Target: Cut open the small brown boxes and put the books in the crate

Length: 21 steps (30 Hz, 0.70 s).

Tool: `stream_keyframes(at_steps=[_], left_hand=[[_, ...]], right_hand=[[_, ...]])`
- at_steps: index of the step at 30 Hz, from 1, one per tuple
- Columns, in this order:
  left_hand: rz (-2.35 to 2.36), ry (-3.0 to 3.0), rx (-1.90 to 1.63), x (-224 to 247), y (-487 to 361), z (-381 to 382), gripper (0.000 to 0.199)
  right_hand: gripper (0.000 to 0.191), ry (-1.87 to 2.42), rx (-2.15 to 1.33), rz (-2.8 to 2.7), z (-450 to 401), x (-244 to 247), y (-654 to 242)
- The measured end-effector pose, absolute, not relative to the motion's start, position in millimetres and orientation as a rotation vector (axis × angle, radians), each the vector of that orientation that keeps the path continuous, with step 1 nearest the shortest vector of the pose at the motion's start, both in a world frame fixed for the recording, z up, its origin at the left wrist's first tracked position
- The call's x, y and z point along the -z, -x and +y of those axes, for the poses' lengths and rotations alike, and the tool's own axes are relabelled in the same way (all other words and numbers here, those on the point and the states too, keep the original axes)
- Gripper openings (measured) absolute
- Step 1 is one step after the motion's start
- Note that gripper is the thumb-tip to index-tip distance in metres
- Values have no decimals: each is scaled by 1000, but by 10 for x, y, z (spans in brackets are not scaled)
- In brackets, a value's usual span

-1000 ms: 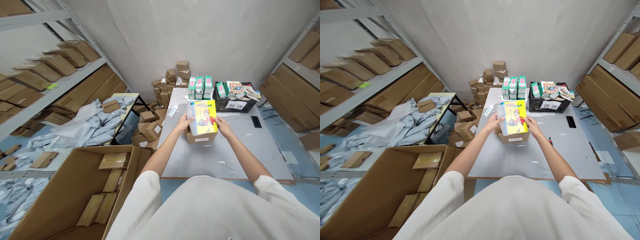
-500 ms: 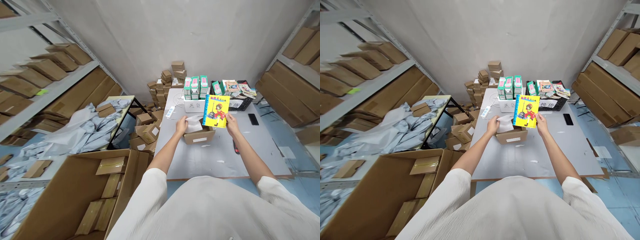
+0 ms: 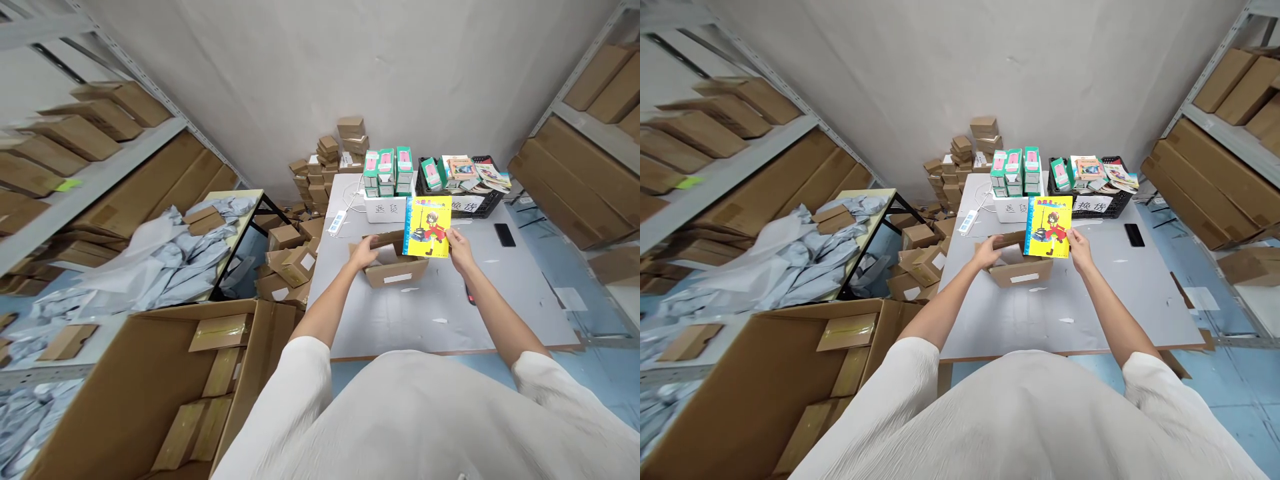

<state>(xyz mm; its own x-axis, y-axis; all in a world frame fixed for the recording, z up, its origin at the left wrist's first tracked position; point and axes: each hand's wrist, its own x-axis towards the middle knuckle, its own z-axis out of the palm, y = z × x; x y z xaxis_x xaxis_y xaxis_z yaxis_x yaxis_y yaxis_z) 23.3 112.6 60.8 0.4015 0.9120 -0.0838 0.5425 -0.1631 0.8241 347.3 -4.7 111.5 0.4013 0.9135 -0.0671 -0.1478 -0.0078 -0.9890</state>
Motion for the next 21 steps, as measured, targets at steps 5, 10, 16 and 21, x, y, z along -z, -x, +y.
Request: stream_keyframes(at_steps=[5, 10, 16, 21], left_hand=[[1209, -1739, -864, -821, -358, 1065, 39], [1085, -1562, -1051, -1002, -591, 826, 44], [1076, -1327, -1114, -968, -683, 533, 70], [1068, -1288, -1183, -965, -610, 459, 56]], right_hand=[[77, 1293, -1039, -772, -12, -1107, -3375], [77, 1276, -1122, -800, -7, -1090, -3164], [75, 1258, -1194, -821, -70, -1077, -2944], [71, 1255, -1236, -866, -112, -1138, -2836]])
